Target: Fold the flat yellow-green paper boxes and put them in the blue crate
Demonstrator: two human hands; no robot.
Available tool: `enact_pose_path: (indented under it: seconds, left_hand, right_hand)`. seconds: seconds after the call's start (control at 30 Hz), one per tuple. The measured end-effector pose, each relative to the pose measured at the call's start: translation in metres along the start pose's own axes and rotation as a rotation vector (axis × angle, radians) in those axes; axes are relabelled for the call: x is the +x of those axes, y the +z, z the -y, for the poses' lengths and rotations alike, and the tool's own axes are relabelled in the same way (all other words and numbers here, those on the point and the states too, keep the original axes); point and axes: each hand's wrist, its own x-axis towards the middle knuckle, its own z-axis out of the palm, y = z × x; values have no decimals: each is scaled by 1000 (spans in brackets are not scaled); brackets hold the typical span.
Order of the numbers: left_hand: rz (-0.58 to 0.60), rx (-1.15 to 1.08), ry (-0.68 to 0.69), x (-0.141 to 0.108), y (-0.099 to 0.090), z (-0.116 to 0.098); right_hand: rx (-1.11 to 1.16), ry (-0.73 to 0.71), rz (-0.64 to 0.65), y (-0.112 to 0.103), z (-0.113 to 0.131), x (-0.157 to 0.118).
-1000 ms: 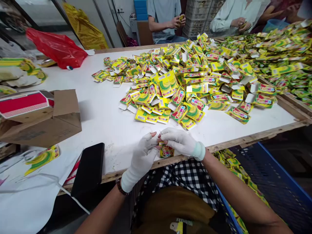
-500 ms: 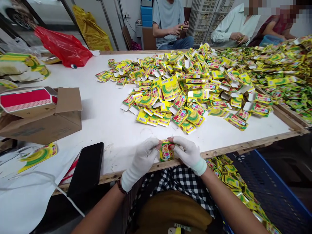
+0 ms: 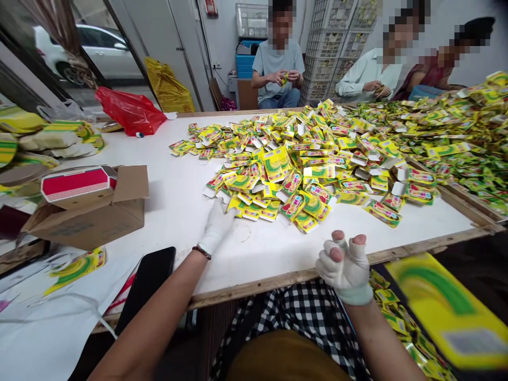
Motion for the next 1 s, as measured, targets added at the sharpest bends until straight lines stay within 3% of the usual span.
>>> enact_pose_path:
  seconds: [0.07, 0.17, 0.27, 0.33, 0.4, 0.43, 0.5, 0.6, 0.7, 0.77, 0.87, 1.0]
  left_hand:
    - [46, -42, -28, -3, -4, 1]
    - [5, 63, 100, -36, -18, -4]
    - [-68, 334, 485, -90, -26, -12]
    - [-3, 453, 759, -123, -24, -16]
    - [118, 466, 897, -143, -18, -21]
    - [162, 429, 901, -148, -14, -23]
    - [147, 287, 808, -146, -8, -26]
    - [66, -30, 476, -129, 1, -30]
    - [244, -398, 129, -114, 12, -30]
    - [343, -548, 7, -111, 18, -28]
    - [411, -576, -17, -113, 19, -24]
    - [503, -479, 97, -114, 10, -24]
  right_hand:
    - [68, 87, 62, 7, 3, -2]
    - [41, 242, 122, 34, -4, 2]
    - [-76, 347, 134, 64, -17, 12]
    - [-211, 320, 142, 79, -24, 20]
    - [-368, 217, 122, 86, -28, 29]
    - [-426, 158, 109, 86, -30, 32]
    - [-464, 67, 107, 82, -32, 37]
    - [-414, 16, 196, 70, -37, 36]
    - [-380, 33, 256, 59, -43, 29]
    - [-399, 35, 197, 53, -46, 23]
    - [-508, -54, 63, 46, -42, 18]
    - [-720, -183, 107, 40, -30, 21]
